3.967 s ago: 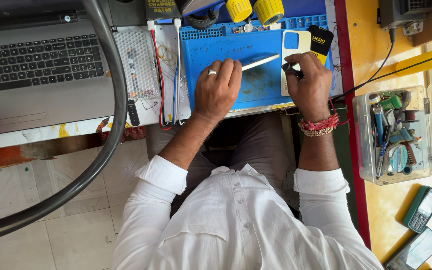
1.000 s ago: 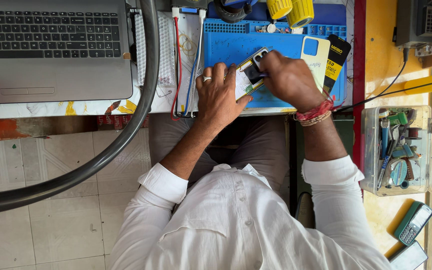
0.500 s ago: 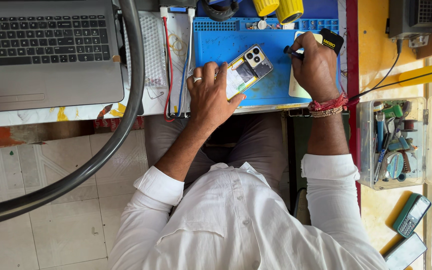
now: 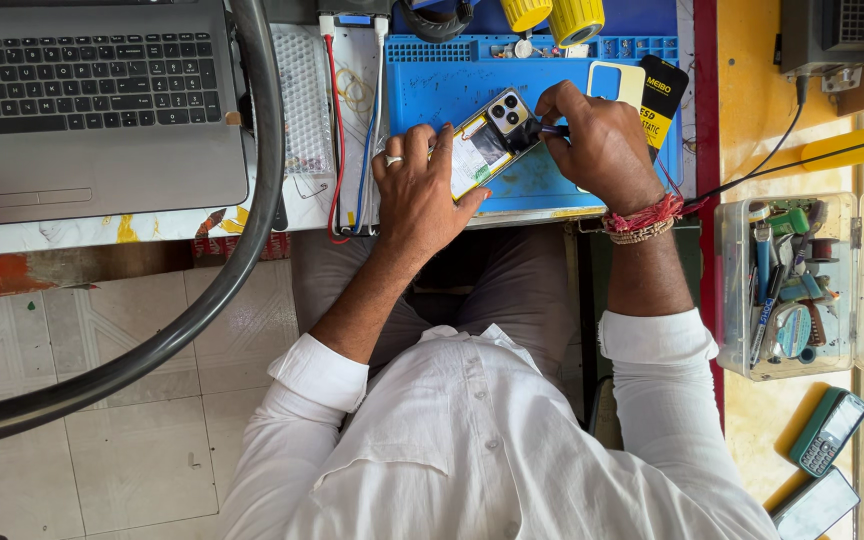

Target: The person uses a screwdriver to remove screws from the back of a disassembled smartphone. They then use a yellow air blower to clean the internal components and camera area before continuing to manipulate the device with the screwdriver.

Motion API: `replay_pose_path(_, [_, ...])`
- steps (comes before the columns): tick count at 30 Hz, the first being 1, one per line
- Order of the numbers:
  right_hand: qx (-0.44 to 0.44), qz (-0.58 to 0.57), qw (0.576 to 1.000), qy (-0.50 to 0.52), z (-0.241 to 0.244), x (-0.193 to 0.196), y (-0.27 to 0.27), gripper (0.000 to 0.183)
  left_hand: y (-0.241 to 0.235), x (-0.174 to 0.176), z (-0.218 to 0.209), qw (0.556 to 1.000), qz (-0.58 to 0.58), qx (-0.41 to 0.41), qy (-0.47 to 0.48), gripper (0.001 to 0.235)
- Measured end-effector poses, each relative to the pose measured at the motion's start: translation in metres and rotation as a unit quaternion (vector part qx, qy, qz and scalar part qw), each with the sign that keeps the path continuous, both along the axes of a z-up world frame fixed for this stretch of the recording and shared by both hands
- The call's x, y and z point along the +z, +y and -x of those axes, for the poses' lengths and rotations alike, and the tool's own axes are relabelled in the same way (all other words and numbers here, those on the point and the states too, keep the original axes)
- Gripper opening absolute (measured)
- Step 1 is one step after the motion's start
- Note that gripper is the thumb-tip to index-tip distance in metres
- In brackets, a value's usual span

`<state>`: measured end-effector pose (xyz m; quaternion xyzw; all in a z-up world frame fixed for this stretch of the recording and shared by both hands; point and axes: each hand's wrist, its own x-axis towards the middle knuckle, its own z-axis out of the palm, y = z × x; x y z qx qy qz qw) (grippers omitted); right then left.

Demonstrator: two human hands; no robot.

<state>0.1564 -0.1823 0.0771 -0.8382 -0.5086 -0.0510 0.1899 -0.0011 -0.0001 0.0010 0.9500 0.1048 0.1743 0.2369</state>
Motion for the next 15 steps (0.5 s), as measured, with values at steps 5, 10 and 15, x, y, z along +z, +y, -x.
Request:
replay_pose_path(5, [0.021,0.053,0.996,-0.068,0.002,0.006,0.005,0.026,0.0,0.002,0.0,1.0,0.005,0.002,0.004,0.094])
replay_pose_path(10, [0.029,0.103,0.987,-0.117,0.003,0.007,0.011,0.018,0.0,0.003,-0.001,1.0,0.007,0.004,-0.002,0.093])
replay_pose_path(15, [0.05,0.093,0.987,-0.117,0.002,0.009,0.015,0.019,-0.001,0.003,0.001,1.0,0.011,0.006,-0.004,0.093])
